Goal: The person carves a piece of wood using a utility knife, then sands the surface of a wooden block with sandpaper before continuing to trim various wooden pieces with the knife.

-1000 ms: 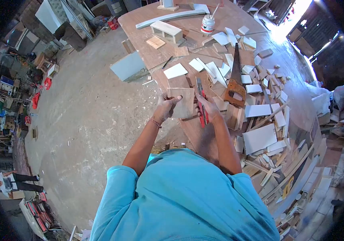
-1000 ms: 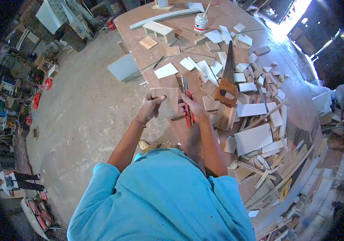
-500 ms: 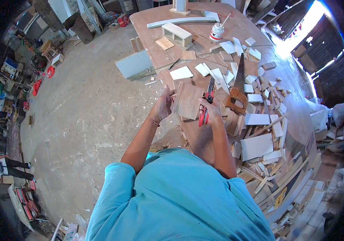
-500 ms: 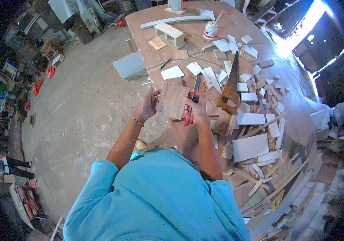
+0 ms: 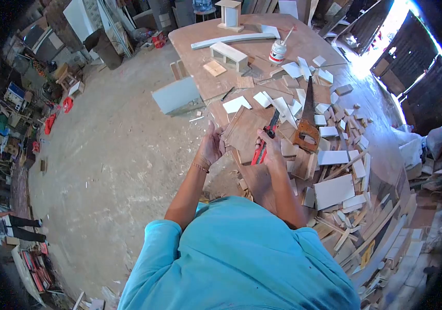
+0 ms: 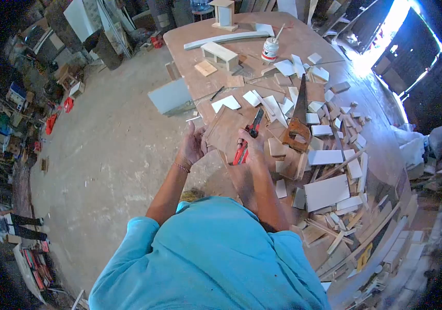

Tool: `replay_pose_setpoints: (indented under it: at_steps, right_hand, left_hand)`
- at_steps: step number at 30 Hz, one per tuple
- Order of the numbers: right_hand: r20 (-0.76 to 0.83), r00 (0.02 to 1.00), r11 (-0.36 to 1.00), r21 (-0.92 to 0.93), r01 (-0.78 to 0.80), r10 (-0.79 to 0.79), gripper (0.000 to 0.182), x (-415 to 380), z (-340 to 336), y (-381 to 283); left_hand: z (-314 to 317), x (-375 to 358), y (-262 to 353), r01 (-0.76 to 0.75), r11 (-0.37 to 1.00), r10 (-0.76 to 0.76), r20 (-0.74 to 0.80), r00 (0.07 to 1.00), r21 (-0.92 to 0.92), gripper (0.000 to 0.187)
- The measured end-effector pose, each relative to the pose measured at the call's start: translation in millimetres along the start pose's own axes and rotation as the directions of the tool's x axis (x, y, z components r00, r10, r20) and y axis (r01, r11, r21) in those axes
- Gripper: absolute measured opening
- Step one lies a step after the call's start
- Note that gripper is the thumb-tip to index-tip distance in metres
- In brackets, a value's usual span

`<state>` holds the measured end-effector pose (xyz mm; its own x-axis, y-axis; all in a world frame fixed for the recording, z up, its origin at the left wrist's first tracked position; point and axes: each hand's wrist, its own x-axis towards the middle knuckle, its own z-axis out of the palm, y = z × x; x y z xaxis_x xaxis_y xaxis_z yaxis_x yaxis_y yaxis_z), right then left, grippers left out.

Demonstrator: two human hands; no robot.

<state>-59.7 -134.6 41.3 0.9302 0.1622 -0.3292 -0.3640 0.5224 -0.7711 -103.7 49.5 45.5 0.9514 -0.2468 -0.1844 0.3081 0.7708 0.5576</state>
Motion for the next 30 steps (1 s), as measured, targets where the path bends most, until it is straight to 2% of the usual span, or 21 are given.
replay_pose_setpoints:
  at_steps: [1, 3, 4, 6, 7, 8, 10, 13, 17, 19, 23, 25, 26, 28, 29, 30]
  right_hand:
    - [-0.007, 1.0, 1.0, 0.025, 0.01, -0.01, 0.019, 1.5, 1.9, 2.8]
    - [-0.013, 1.0, 0.999, 0.041, 0.01, -0.01, 0.019, 3.1, 4.7, 9.8]
    - [-0.034, 0.999, 0.997, 0.077, -0.02, 0.022, 0.019, 3.2, 5.9, 13.1]
    - [-0.055, 0.997, 0.993, 0.107, -0.043, 0.05, 0.019, 4.6, 10.1, 17.3]
    - [-0.048, 0.998, 0.991, 0.13, -0.022, 0.028, 0.019, 3.5, 13.3, 20.2]
    - [-0.042, 0.999, 0.989, 0.151, 0.003, 0.003, 0.019, 3.2, 16.2, 21.0]
    - [-0.046, 0.999, 0.992, 0.126, 0.003, 0.003, 0.019, 3.1, 19.4, 17.5]
    - [-0.04, 0.999, 0.995, 0.096, 0.014, -0.01, 0.018, 10.1, 23.8, 14.4]
    - [0.0, 0.996, 0.993, 0.078, 0.089, -0.089, 0.018, 17.1, 34.2, 11.1]
    - [0.014, 0.993, 0.99, 0.079, 0.115, -0.116, 0.018, 19.0, 41.6, 12.5]
    - [-0.002, 1.0, 0.993, 0.117, 0.026, -0.026, 0.019, 36.1, 36.5, 33.8]
    - [0.001, 1.0, 0.992, 0.124, -0.008, 0.008, 0.019, 40.0, 33.2, 46.6]
    - [0.006, 1.0, 0.993, 0.12, -0.024, 0.023, 0.019, 40.9, 31.6, 53.8]
    - [0.011, 0.999, 0.993, 0.111, -0.045, 0.044, 0.02, 40.5, 39.2, 57.2]
    - [0.013, 1.0, 0.997, 0.078, -0.027, 0.026, 0.02, 37.3, 40.2, 60.9]
    - [0.015, 1.0, 0.999, 0.045, -0.012, 0.011, 0.02, 32.8, 41.4, 64.1]
  left_hand:
    - [-0.3, 0.2, -1.3, -0.003, 1.0, 0.003, 0.004, 1.0, -0.004, 0.067]
    - [-4.1, -1.8, -5.4, -0.072, 0.997, 0.072, -0.066, 0.995, 0.004, 0.048]
    - [-17.5, 0.2, -9.6, -0.073, 0.997, 0.072, -0.07, 0.995, -0.005, 0.048]
    - [-35.1, 6.7, -12.6, -0.073, 0.993, 0.07, 0.039, 0.997, 0.091, 0.026]
    - [-27.3, 6.6, -11.9, -0.025, 0.997, 0.032, -0.097, 0.995, 0.075, 0.019]
    - [-24.9, 10.0, -8.4, -0.025, 0.997, 0.031, -0.089, 0.996, 0.072, 0.019]
    - [-23.0, 18.8, -5.0, -0.02, 0.979, 0.074, -0.263, 0.962, 0.202, 0.019]
    - [-28.5, 24.1, 8.8, -0.031, 0.977, 0.082, -0.235, 0.969, 0.212, 0.018]
    - [-32.0, 27.3, 35.7, -0.015, 0.956, 0.087, -0.234, 0.968, 0.291, 0.019]
    - [-37.0, 27.8, 45.8, 0.001, 0.941, 0.058, -0.166, 0.984, 0.338, 0.021]
    - [-42.2, 21.7, 54.8, 0.023, 0.924, 0.041, -0.159, 0.987, 0.382, 0.023]
    - [-54.4, 20.4, 56.0, -0.032, 0.882, 0.104, -0.128, 0.986, 0.471, 0.048]
    - [-60.3, 22.5, 59.2, -0.036, 0.88, 0.107, -0.123, 0.987, 0.473, 0.048]
    - [-68.7, 22.5, 62.7, -0.081, 0.669, 0.227, -0.1, 0.969, 0.738, 0.064]
    - [-73.0, 23.3, 61.1, -0.068, 0.677, 0.221, -0.114, 0.969, 0.732, 0.064]
    - [-73.3, 25.8, 63.8, -0.066, 0.658, 0.166, -0.058, 0.984, 0.75, 0.061]
